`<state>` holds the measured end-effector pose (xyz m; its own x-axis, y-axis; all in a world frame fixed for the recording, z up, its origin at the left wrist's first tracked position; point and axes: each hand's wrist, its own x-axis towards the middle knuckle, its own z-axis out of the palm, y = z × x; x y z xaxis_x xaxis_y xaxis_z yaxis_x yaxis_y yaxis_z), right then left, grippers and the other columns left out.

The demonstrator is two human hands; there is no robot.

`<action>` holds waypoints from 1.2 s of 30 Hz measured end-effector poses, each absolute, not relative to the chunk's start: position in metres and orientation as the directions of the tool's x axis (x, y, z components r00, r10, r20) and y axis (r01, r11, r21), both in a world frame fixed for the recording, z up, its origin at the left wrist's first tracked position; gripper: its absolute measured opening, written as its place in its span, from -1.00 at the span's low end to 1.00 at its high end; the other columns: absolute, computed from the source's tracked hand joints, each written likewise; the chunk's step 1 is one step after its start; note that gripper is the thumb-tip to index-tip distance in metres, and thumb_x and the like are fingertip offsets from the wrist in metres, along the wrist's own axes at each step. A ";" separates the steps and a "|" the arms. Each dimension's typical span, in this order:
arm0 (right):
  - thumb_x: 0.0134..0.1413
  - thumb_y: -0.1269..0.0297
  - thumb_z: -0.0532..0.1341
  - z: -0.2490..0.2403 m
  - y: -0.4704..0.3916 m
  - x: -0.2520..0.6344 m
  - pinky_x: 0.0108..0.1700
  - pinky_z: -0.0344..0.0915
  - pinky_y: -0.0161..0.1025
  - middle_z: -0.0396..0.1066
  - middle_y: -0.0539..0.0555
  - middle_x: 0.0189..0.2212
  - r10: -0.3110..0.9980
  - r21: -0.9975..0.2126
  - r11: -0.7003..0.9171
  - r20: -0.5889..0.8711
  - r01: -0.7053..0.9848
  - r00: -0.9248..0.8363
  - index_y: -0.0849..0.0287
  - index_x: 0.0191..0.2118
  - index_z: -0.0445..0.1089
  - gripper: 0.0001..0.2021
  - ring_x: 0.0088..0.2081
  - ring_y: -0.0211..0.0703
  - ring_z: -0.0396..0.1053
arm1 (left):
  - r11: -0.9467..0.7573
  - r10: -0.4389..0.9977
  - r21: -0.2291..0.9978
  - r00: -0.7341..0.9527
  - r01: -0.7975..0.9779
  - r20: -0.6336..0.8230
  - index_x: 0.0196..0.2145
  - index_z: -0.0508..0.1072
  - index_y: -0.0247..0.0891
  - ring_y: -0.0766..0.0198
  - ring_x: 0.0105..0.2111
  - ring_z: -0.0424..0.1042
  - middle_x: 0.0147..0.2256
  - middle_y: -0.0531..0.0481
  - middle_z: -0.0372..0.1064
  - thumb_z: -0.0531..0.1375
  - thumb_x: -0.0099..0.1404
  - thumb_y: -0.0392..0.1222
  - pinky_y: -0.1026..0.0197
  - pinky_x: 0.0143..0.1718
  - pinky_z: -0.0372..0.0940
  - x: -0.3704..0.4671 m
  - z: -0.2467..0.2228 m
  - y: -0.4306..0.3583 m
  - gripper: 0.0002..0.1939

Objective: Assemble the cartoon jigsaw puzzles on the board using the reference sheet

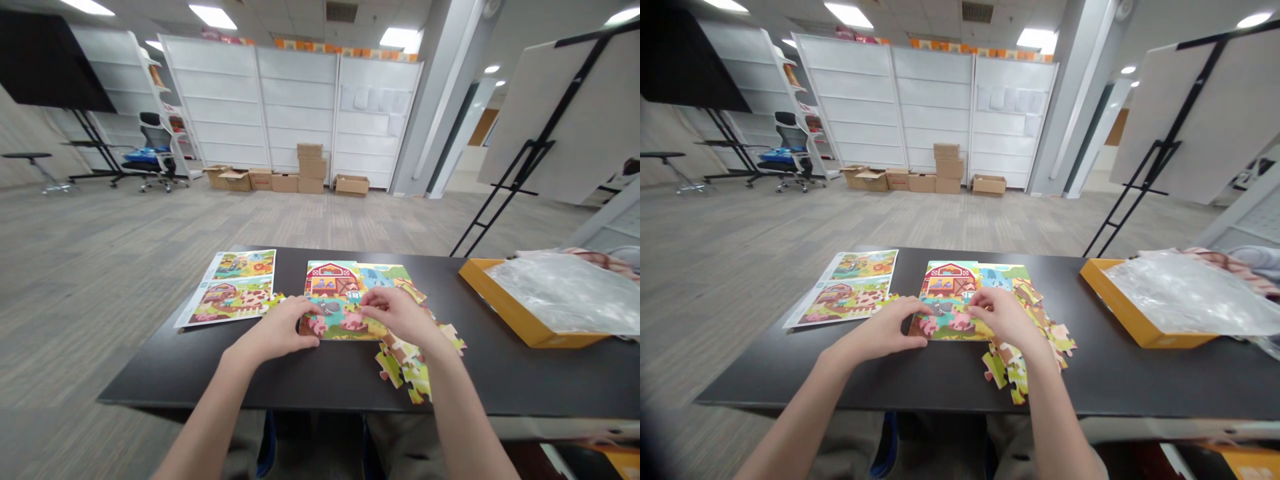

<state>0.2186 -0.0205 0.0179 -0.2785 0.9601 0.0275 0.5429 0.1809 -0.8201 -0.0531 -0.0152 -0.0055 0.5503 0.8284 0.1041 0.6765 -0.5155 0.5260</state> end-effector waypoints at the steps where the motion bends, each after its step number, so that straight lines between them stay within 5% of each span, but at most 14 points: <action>1: 0.09 0.23 0.26 0.013 -0.019 0.208 -0.26 0.38 -0.23 0.55 0.05 -0.40 0.952 -0.815 0.194 0.023 0.546 -0.304 0.12 -0.36 0.43 -0.90 -0.33 -0.13 0.52 | -0.523 0.824 0.522 0.557 0.674 0.106 -0.04 0.51 -0.16 0.02 -0.03 0.43 -0.04 -0.06 0.48 0.38 0.09 -0.15 0.05 0.03 0.30 -0.051 -0.005 -0.015 -0.56; 11: 0.06 0.35 0.28 -0.024 -0.004 0.193 -0.30 0.36 -0.27 0.56 0.04 -0.44 0.945 -0.754 0.217 0.003 0.619 -0.328 0.14 -0.40 0.45 -0.96 -0.37 -0.15 0.52 | -0.557 0.809 0.524 0.565 0.644 0.164 0.10 0.43 -0.11 0.01 0.00 0.42 0.02 -0.06 0.46 0.36 0.13 -0.22 0.04 0.05 0.31 -0.047 -0.018 -0.016 -0.45; 28: 0.05 0.25 0.35 -0.014 -0.011 0.180 -0.29 0.20 -0.27 0.54 0.05 -0.34 0.951 -0.503 0.292 0.066 0.813 -0.301 0.13 -0.32 0.53 -0.91 -0.30 -0.12 0.43 | -0.618 0.771 0.463 0.604 0.635 0.202 -0.11 0.52 -0.15 0.09 -0.09 0.41 -0.15 -0.04 0.47 0.25 0.22 -0.25 0.10 -0.03 0.30 -0.039 -0.017 -0.019 -0.74; 36: 0.12 0.15 0.33 -0.012 -0.014 0.178 -0.22 0.24 -0.25 0.54 0.07 -0.28 0.928 -0.513 0.329 0.018 0.793 -0.373 0.11 -0.26 0.57 -0.84 -0.24 -0.09 0.44 | -0.616 0.775 0.417 0.611 0.669 0.164 -0.22 0.50 -0.18 0.09 -0.13 0.40 -0.20 -0.05 0.44 0.25 0.26 -0.15 0.10 -0.08 0.30 -0.036 -0.012 -0.020 -0.87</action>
<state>0.1780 -0.0142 -0.0121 -0.3732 0.9276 0.0181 0.7929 0.3290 -0.5129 -0.0361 -0.0204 -0.0122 0.6108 0.7745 0.1645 0.6686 -0.6158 0.4168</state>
